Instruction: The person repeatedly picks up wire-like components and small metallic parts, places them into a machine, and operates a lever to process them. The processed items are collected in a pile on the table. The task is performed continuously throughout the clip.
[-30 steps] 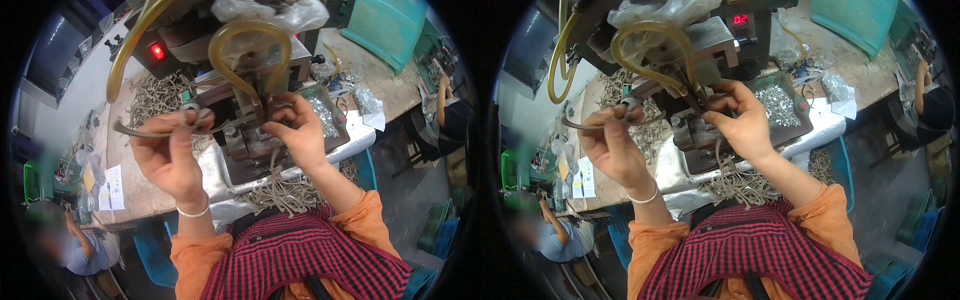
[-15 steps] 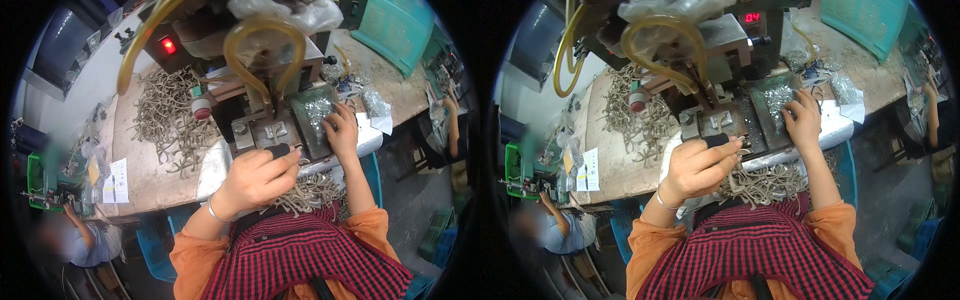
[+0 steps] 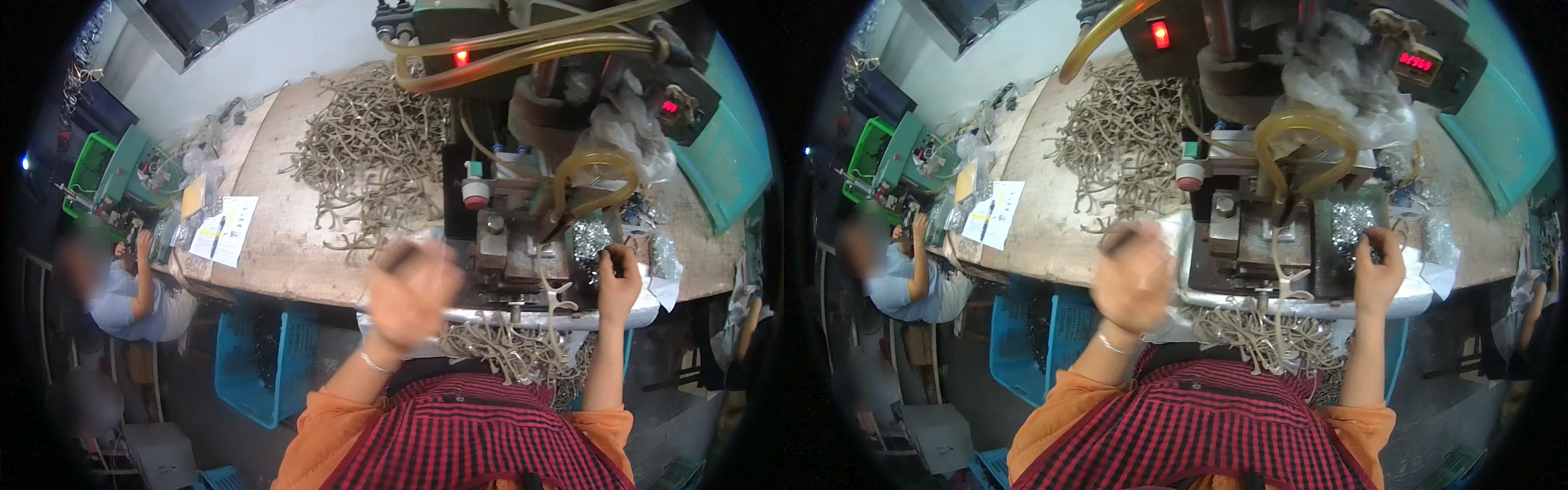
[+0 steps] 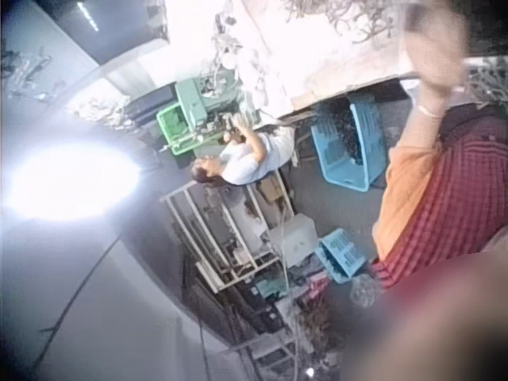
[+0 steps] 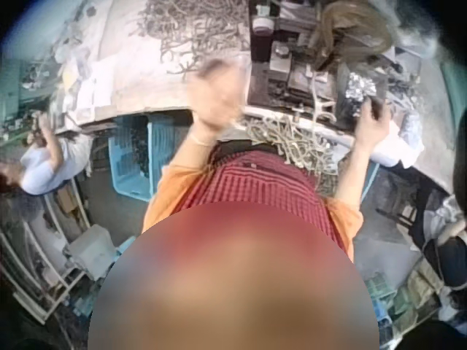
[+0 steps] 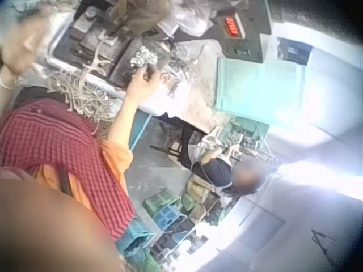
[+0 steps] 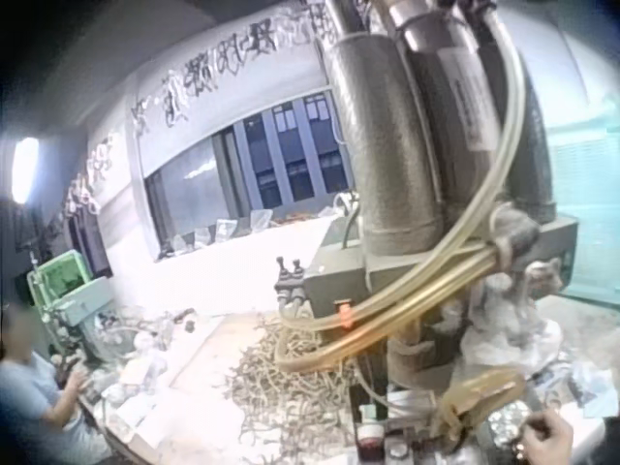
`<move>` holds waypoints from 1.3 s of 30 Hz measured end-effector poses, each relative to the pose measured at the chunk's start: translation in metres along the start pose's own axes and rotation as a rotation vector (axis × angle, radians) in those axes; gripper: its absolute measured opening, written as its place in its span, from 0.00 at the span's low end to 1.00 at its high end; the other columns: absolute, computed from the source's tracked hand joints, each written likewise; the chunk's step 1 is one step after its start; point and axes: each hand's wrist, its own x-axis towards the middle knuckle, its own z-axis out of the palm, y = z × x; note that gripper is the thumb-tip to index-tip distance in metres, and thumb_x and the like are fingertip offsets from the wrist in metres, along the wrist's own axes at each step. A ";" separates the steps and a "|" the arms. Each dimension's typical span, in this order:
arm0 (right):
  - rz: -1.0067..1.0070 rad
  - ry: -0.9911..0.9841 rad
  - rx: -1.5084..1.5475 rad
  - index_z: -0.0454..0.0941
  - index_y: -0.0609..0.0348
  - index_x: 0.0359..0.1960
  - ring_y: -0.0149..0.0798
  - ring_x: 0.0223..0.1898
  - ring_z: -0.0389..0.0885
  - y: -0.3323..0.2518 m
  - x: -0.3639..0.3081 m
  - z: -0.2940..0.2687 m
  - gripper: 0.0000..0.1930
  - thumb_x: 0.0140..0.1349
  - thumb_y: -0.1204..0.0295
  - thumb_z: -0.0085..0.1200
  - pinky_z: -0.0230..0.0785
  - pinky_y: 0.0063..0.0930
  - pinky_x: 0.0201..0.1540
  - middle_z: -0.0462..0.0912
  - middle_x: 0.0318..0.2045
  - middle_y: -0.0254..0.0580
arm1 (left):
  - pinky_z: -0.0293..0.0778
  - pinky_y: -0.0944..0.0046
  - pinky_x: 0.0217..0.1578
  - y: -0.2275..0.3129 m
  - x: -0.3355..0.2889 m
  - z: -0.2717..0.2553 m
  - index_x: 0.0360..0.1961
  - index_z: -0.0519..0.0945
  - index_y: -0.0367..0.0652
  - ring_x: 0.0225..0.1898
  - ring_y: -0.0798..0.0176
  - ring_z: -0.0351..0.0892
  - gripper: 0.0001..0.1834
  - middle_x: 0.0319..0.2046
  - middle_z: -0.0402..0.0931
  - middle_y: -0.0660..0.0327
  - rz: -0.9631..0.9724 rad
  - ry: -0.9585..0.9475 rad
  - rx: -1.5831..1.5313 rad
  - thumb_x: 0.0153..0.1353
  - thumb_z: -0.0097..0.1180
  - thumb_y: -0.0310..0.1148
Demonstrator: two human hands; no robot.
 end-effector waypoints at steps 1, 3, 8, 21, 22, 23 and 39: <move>0.026 -0.018 0.012 0.81 0.64 0.40 0.31 0.38 0.82 -0.005 0.000 -0.002 0.07 0.60 0.81 0.60 0.73 0.25 0.45 0.84 0.35 0.37 | 0.78 0.56 0.47 -0.021 -0.005 -0.013 0.39 0.85 0.41 0.37 0.53 0.83 0.07 0.45 0.85 0.54 -0.192 0.145 0.202 0.59 0.62 0.24; 0.009 -0.036 0.032 0.82 0.65 0.41 0.30 0.39 0.82 -0.004 0.002 -0.003 0.07 0.61 0.81 0.59 0.73 0.24 0.47 0.85 0.37 0.37 | 0.77 0.59 0.45 -0.069 0.002 -0.046 0.37 0.86 0.42 0.36 0.51 0.82 0.06 0.38 0.85 0.55 -0.489 0.149 0.285 0.59 0.63 0.23; 0.008 -0.076 0.095 0.83 0.65 0.44 0.31 0.42 0.82 -0.029 0.010 0.027 0.10 0.62 0.79 0.60 0.72 0.24 0.49 0.86 0.38 0.40 | 0.77 0.49 0.39 -0.141 -0.042 -0.046 0.37 0.85 0.40 0.39 0.44 0.82 0.14 0.39 0.81 0.51 -1.010 -0.514 0.740 0.60 0.65 0.41; -0.079 -0.186 0.092 0.84 0.67 0.38 0.35 0.42 0.83 -0.081 -0.003 0.002 0.07 0.58 0.80 0.60 0.71 0.26 0.49 0.86 0.37 0.43 | 0.74 0.59 0.35 -0.186 -0.069 -0.028 0.38 0.85 0.36 0.31 0.50 0.79 0.09 0.31 0.83 0.53 -0.748 -0.157 0.327 0.59 0.65 0.30; -0.098 -0.232 0.121 0.85 0.67 0.37 0.35 0.42 0.83 -0.097 0.003 0.008 0.07 0.58 0.79 0.61 0.72 0.26 0.49 0.87 0.37 0.44 | 0.74 0.62 0.33 -0.184 -0.043 -0.022 0.41 0.84 0.34 0.29 0.51 0.79 0.11 0.31 0.83 0.53 -0.791 -0.046 0.143 0.61 0.64 0.30; -0.097 -0.259 0.132 0.84 0.67 0.38 0.34 0.41 0.84 -0.107 0.009 0.015 0.07 0.58 0.79 0.61 0.72 0.27 0.49 0.87 0.37 0.43 | 0.74 0.62 0.37 -0.173 -0.014 -0.021 0.44 0.85 0.35 0.33 0.54 0.80 0.11 0.34 0.84 0.52 -0.778 -0.021 0.071 0.64 0.62 0.30; 0.191 -0.351 0.739 0.67 0.70 0.61 0.27 0.42 0.80 -0.144 -0.007 0.041 0.29 0.56 0.84 0.63 0.71 0.22 0.50 0.84 0.36 0.37 | 0.79 0.69 0.28 0.013 0.093 0.026 0.50 0.79 0.32 0.29 0.61 0.85 0.13 0.31 0.85 0.50 -0.287 0.126 -0.690 0.68 0.61 0.29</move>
